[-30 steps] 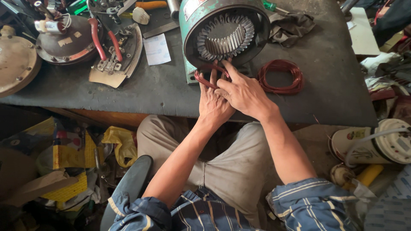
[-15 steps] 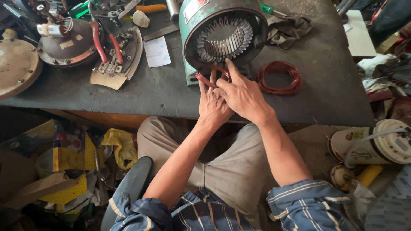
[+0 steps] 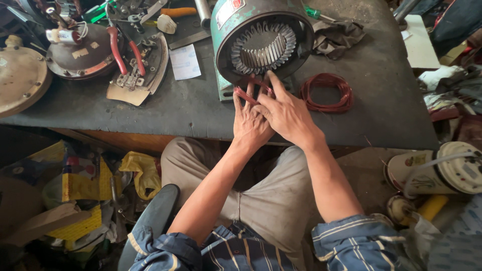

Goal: The person winds copper wire by hand into the slots of a motor stator. They hold the stator with one hand and feed the wire into the slots with the other, completing several turns.

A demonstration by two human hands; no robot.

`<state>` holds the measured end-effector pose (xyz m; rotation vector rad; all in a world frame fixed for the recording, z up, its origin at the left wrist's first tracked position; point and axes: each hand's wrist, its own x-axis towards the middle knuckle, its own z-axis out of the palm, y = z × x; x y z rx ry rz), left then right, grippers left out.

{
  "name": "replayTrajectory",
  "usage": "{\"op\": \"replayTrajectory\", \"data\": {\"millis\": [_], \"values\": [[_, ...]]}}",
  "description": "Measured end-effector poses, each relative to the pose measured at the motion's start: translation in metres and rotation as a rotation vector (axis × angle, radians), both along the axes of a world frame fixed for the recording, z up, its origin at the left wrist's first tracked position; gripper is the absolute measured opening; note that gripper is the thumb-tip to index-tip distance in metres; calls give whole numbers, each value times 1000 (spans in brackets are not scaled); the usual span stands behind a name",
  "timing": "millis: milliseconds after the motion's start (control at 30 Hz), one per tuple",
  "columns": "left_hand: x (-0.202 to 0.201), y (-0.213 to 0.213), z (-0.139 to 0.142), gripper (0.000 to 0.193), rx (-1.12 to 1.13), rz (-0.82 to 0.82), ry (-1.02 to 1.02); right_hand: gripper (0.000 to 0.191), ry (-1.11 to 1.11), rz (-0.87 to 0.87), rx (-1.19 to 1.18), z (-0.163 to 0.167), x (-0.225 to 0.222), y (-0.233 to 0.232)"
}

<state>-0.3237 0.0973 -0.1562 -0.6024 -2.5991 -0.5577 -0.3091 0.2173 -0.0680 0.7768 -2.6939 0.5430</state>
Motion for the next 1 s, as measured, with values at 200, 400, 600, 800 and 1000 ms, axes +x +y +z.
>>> {"op": "replayTrajectory", "data": {"millis": [200, 400, 600, 800, 1000], "values": [[1, 1, 4, 64, 23, -2, -70, 28, -14, 1, -27, -4, -3, 8], [3, 0, 6, 63, 17, -2, -25, 29, 0, 4, -31, -8, -3, 9], [1, 2, 3, 64, 54, -3, 14, 30, 30, -7, -25, -10, 0, 8], [3, 2, 6, 60, 44, 2, -38, 30, 85, -21, -42, -11, 5, 12], [4, 1, 6, 61, 50, 1, -27, 30, 93, -55, -61, -15, 8, 12]]}}
